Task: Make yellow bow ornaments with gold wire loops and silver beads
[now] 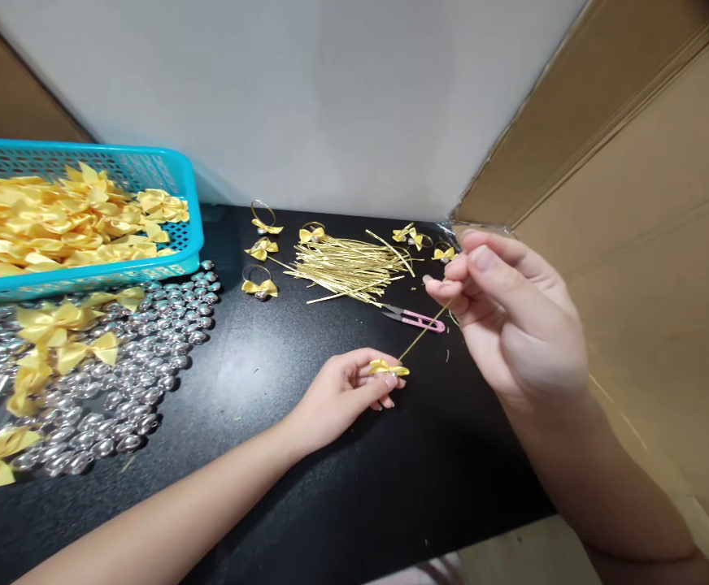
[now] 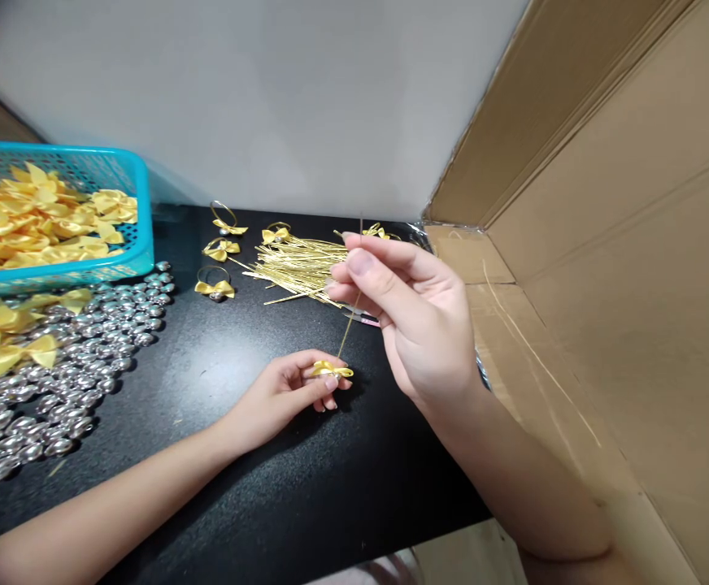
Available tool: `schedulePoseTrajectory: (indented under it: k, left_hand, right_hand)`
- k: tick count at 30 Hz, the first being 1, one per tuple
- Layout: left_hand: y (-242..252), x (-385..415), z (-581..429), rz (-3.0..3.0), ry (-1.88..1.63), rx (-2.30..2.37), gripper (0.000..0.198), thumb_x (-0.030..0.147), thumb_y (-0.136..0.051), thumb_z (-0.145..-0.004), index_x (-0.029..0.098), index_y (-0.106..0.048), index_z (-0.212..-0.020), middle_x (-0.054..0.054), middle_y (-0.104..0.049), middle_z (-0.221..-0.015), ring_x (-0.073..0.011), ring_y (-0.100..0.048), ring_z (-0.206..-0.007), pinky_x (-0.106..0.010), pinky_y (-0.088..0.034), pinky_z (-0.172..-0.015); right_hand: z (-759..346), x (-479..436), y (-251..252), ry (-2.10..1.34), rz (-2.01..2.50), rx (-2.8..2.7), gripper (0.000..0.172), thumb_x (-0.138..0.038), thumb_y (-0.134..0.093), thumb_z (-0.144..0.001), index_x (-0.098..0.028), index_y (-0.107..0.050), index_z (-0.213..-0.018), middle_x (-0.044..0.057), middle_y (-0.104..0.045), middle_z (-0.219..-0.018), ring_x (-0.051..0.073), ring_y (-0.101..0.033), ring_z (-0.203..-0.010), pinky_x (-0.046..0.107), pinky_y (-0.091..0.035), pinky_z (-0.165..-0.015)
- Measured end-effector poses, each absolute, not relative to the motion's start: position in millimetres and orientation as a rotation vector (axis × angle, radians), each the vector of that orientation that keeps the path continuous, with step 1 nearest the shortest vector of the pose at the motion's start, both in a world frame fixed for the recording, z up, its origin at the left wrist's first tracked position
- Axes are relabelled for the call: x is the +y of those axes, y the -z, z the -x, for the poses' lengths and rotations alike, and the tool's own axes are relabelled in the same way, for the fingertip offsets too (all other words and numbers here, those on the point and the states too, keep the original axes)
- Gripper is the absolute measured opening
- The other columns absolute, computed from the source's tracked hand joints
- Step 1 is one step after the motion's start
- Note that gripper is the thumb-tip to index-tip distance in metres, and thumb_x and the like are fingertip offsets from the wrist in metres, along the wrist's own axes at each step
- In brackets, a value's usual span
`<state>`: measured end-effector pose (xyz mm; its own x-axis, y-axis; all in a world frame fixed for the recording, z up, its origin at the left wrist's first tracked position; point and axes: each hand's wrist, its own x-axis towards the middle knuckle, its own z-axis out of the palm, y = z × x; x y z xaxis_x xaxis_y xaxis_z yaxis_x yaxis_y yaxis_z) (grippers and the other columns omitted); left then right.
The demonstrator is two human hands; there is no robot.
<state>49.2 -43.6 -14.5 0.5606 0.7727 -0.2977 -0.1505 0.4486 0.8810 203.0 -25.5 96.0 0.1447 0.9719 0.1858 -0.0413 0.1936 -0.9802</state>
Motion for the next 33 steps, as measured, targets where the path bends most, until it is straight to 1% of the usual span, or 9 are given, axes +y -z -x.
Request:
schedulePoseTrajectory:
  k: [3,8,11,15,19,25,30,32,33]
  left_hand:
    - [15.5,-41.7,-47.1,-0.848,-0.661,0.807,0.029,0.029,-0.078,-0.074,0.014,-0.071,-0.098,-0.006,-0.075,-0.09,-0.0097,-0.063,-0.065,-0.022,-0.048,-0.062]
    - [15.4,-38.0,-41.7,-0.706,-0.686,0.822,0.028,0.026,-0.08,-0.072,0.017,-0.076,-0.098,-0.007,-0.076,-0.098,-0.0091,-0.064,-0.07,-0.021,-0.049,-0.067]
    - [14.4,-35.4,-40.6,-0.632,-0.724,0.835,0.027,0.026,-0.082,-0.069,0.017,-0.078,-0.094,-0.007,-0.077,-0.097,-0.0084,-0.064,-0.069,-0.02,-0.05,-0.068]
    - [13.2,-32.0,-40.8,-0.589,-0.766,0.85,0.03,0.027,-0.084,-0.066,0.016,-0.078,-0.093,-0.007,-0.077,-0.094,-0.0078,-0.064,-0.068,-0.019,-0.051,-0.069]
    - [14.9,-30.6,-39.7,-0.556,-0.788,0.833,0.029,0.027,-0.082,-0.069,0.015,-0.078,-0.095,-0.008,-0.077,-0.097,-0.0077,-0.065,-0.07,-0.018,-0.053,-0.072]
    - [19.5,-30.6,-37.8,-0.538,-0.794,0.815,0.023,0.025,-0.078,-0.075,0.017,-0.078,-0.097,-0.006,-0.078,-0.089,-0.0094,-0.067,-0.075,-0.019,-0.054,-0.077]
    - [13.3,-27.6,-31.5,-0.833,-0.947,1.023,0.02,0.023,-0.076,-0.077,0.023,-0.078,-0.097,-0.002,-0.079,-0.086,-0.0082,-0.067,-0.072,-0.016,-0.053,-0.073]
    - [11.2,-23.5,-27.6,-0.891,-1.045,1.115,0.021,0.023,-0.076,-0.078,0.024,-0.078,-0.099,-0.001,-0.079,-0.082,-0.0077,-0.067,-0.071,-0.015,-0.053,-0.073]
    - [10.9,-20.9,-25.8,-0.88,-1.085,1.138,0.021,0.024,-0.075,-0.078,0.024,-0.078,-0.099,-0.001,-0.078,-0.082,-0.0075,-0.067,-0.071,-0.014,-0.053,-0.073]
  right_hand:
    - [-204.4,-25.3,-96.8,-1.0,1.077,-1.123,0.011,-0.041,-0.074,-0.075,-0.033,-0.069,-0.082,-0.008,-0.07,-0.073,0.011,-0.069,-0.071,0.029,-0.06,-0.074]
    - [-208.1,-27.6,-94.5,-1.014,1.055,-1.033,0.007,-0.035,-0.077,-0.072,-0.033,-0.071,-0.076,-0.008,-0.071,-0.073,0.01,-0.067,-0.066,0.028,-0.06,-0.072]
    - [-210.4,-33.0,-82.9,-1.044,1.023,-0.969,0.006,-0.028,-0.078,-0.071,-0.031,-0.074,-0.074,-0.007,-0.071,-0.074,0.008,-0.067,-0.063,0.023,-0.06,-0.069]
    - [-211.6,-42.1,-55.8,-1.097,1.011,-1.01,0.009,-0.022,-0.076,-0.075,-0.029,-0.077,-0.08,-0.003,-0.071,-0.082,0.007,-0.067,-0.066,0.021,-0.061,-0.068]
    - [-206.0,-48.9,-31.7,-0.996,1.151,-1.077,0.012,-0.018,-0.076,-0.073,-0.025,-0.078,-0.083,0.0,-0.072,-0.083,0.011,-0.069,-0.069,0.023,-0.062,-0.069]
    - [-190.0,-58.6,-12.1,-0.987,1.309,-1.243,0.01,-0.01,-0.069,-0.071,-0.019,-0.073,-0.071,0.003,-0.071,-0.073,0.014,-0.069,-0.066,0.024,-0.06,-0.061]
    - [-200.0,-50.7,-8.8,-1.23,1.385,-1.024,0.007,-0.016,-0.076,-0.066,-0.018,-0.071,-0.071,0.001,-0.068,-0.067,0.013,-0.067,-0.064,0.026,-0.059,-0.067]
    - [-211.2,-43.5,-11.7,-1.341,1.33,-0.792,0.018,-0.022,-0.082,-0.062,-0.019,-0.073,-0.077,-0.001,-0.067,-0.067,0.011,-0.064,-0.062,0.028,-0.06,-0.071]
    - [-216.9,-40.2,-13.7,-1.387,1.294,-0.686,0.026,-0.025,-0.084,-0.062,-0.02,-0.074,-0.085,-0.001,-0.067,-0.072,0.009,-0.063,-0.063,0.031,-0.06,-0.079]
